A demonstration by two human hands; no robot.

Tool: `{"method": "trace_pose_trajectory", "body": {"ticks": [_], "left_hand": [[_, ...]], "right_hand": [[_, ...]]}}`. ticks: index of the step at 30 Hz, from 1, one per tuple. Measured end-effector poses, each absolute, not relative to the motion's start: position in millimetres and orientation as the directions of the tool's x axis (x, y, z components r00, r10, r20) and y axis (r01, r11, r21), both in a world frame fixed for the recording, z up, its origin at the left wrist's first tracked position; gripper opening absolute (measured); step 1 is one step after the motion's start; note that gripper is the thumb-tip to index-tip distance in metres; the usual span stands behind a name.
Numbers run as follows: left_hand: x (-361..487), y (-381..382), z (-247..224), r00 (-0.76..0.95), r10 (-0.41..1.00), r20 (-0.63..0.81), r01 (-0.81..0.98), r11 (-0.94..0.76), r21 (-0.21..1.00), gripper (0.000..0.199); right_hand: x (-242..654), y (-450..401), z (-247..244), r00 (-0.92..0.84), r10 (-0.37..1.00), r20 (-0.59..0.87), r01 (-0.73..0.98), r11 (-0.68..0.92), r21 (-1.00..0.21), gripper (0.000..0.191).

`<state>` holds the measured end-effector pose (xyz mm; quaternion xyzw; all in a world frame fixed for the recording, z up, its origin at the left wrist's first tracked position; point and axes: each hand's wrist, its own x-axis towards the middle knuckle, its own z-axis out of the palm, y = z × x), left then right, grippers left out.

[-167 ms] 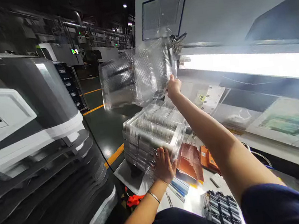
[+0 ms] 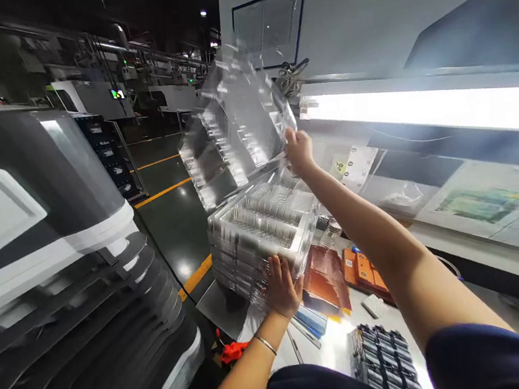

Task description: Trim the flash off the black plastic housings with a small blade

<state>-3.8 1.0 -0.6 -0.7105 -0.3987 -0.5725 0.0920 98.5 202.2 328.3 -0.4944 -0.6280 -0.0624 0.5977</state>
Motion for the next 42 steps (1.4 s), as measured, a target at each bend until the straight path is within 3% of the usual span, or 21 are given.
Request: {"method": "trace_pose_trajectory", "body": {"ticks": [2,6,9,11,13,18,20,22,23,27,33,39,42], "left_hand": [[-3.8,-1.3,1.0,0.03,0.477,0.878,0.654,-0.674,0.344,0.079],[-13.2,-16.8,15.2,-0.037,0.529,0.848,0.556,-0.694,0.457,0.071],[-36.1,-25.7,43.1,-0.184,0.494,0.85,0.421,-0.742,0.522,0.068],[-54.8,-21.3,69.7,-0.243,0.458,0.855,0.397,-0.758,0.518,0.065],[-68.8,-6.7,98.2,-0.201,0.443,0.874,0.449,-0.751,0.484,0.057],[-63.6,45.1,133.9,0.212,0.583,0.784,0.507,-0.751,0.422,0.032],[-55.2,56.4,131.5,0.23,0.615,0.754,0.524,-0.731,0.437,0.031],[-51.0,60.2,127.7,0.22,0.623,0.751,0.526,-0.724,0.447,0.03],[-50.8,60.2,126.7,0.213,0.622,0.753,0.522,-0.724,0.451,0.029],[-57.0,55.2,131.3,0.134,0.618,0.775,0.525,-0.707,0.473,0.026],[-55.6,33.2,145.7,0.079,0.62,0.78,0.577,-0.667,0.471,0.02],[-28.2,-18.5,141.8,0.073,0.309,0.948,0.514,-0.826,0.23,0.038],[-11.6,-40.4,131.5,0.119,0.332,0.936,0.478,-0.845,0.239,0.037]], "right_hand": [[104.8,173.4,345.1,0.225,0.455,0.862,0.706,0.533,-0.466,0.05],[105.0,85.6,340.3,-0.22,0.415,0.883,0.699,0.698,-0.154,0.039],[98.5,25.4,283.9,-0.608,0.432,0.666,0.592,0.806,0.017,0.022],[96.8,2.3,240.8,-0.708,0.468,0.529,0.577,0.815,0.051,0.019],[98.7,-6.8,210.3,-0.651,0.532,0.541,0.633,0.774,0.0,0.02],[128.8,-3.5,172.8,-0.425,0.659,0.621,0.725,0.658,-0.202,0.045],[144.9,-10.4,142.9,-0.143,0.837,0.528,0.867,0.364,-0.341,0.044],[154.2,-27.0,98.6,0.172,0.962,0.211,0.929,-0.088,-0.359,0.04],[155.7,-37.5,73.2,0.203,0.974,0.097,0.926,-0.159,-0.342,0.039],[150.6,-73.2,-20.7,0.185,0.96,-0.208,0.922,-0.243,-0.302,0.016],[153.5,-73.4,-81.1,0.247,0.902,-0.353,0.9,-0.349,-0.261,0.067],[166.3,-59.2,-96.6,0.251,0.868,-0.429,0.88,-0.389,-0.271,0.075],[173.0,-55.9,-100.9,0.238,0.852,-0.467,0.872,-0.399,-0.284,0.078]]}}
